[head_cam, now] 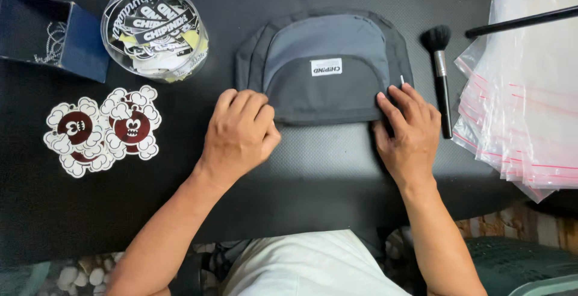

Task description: The person attaches a cartoon character sticker to a gray bag using a chain and a small metal clasp. They then use a brush to clean the surface of the bag.

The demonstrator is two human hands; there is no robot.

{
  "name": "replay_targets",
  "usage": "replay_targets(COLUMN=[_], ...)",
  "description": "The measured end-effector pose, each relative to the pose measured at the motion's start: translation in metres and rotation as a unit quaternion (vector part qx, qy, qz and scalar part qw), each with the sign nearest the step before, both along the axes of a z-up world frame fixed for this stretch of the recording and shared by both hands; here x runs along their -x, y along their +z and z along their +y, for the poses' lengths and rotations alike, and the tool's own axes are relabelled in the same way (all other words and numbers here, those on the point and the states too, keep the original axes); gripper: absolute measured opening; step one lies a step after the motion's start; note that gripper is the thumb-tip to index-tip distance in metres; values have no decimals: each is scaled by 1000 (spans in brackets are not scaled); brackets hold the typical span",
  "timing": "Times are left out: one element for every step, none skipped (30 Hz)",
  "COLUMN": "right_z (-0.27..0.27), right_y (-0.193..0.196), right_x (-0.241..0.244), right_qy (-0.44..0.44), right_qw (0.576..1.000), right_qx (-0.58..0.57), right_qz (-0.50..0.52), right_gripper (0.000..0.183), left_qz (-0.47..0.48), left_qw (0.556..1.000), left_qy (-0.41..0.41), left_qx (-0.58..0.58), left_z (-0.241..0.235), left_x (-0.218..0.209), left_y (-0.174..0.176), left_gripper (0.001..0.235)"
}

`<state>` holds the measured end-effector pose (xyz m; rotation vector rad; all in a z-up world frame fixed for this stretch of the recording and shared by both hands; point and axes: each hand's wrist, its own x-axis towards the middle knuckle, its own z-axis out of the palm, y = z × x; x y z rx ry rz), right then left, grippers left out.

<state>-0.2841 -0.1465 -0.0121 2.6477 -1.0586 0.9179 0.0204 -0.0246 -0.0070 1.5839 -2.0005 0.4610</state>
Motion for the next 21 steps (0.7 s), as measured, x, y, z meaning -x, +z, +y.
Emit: replay_targets(right_z=[1,3,3,5,7,9,2,-5,-11,-21,-31,-43,-43,-43,-44,-44,-44,-43,-43,-42,-40], right_y=[3,7,10,25,39,54,60,67,72,62,52,42,37,32,27,27,26,26,25,24,22], right_x=[-1,-1,-3,-10,-19,-27,-37,-48,-58,-66,-75,-84,-84,-85,-84,-85,-85,-86,-86,-87,-87], right_qy=[-2,-5,-8,-8,11,30,31,33,35,36,27,17,16,2,-11,-12,-15,-19,-18,-22,-26], right_qw=[1000,1000,999,999,998,994,994,993,990,990,983,974,974,962,946,946,945,943,943,940,935], right_qx=[0,-6,-12,-11,-51,-91,-89,-102,-117,-117,-135,-153,-151,-178,-206,-205,-202,-200,-199,-202,-207], right_qz=[1,19,36,37,43,49,49,58,67,67,118,169,168,209,251,250,257,264,266,275,286], right_gripper=[41,42,44,44,45,48,48,53,59,59,66,74,74,78,83,83,84,85,85,87,88], left_qz=[1,19,36,37,40,43,43,41,40,40,37,34,33,34,37,37,37,36,38,38,40], left_qw=[1000,1000,999,999,998,997,997,994,989,989,982,974,974,973,972,973,971,970,970,970,969], left_qy=[-2,-9,-15,-16,-15,-15,-15,-18,-20,-20,-20,-20,-21,-25,-29,-29,-35,-40,-39,-44,-48], left_qx=[0,-9,-18,-17,-41,-66,-64,-103,-144,-143,-184,-225,-223,-226,-228,-227,-232,-238,-237,-236,-238], left_z=[-5,-9,-13,-20,-27,-33,-42,-51,-59,-63,-68,-73,-73,-73,-72,-74,-75,-76,-77,-77,-75], left_x=[1,1,2,7,12,17,21,26,31,30,29,28,26,24,23,22,21,19,18,16,15], left_y=[9,18,27,36,45,54,54,54,54,44,33,23,22,20,17,17,17,16,17,18,17], left_gripper=[9,14,24,24,39,56,56,61,66,66,68,69,69,72,74,74,76,78,78,80,82])
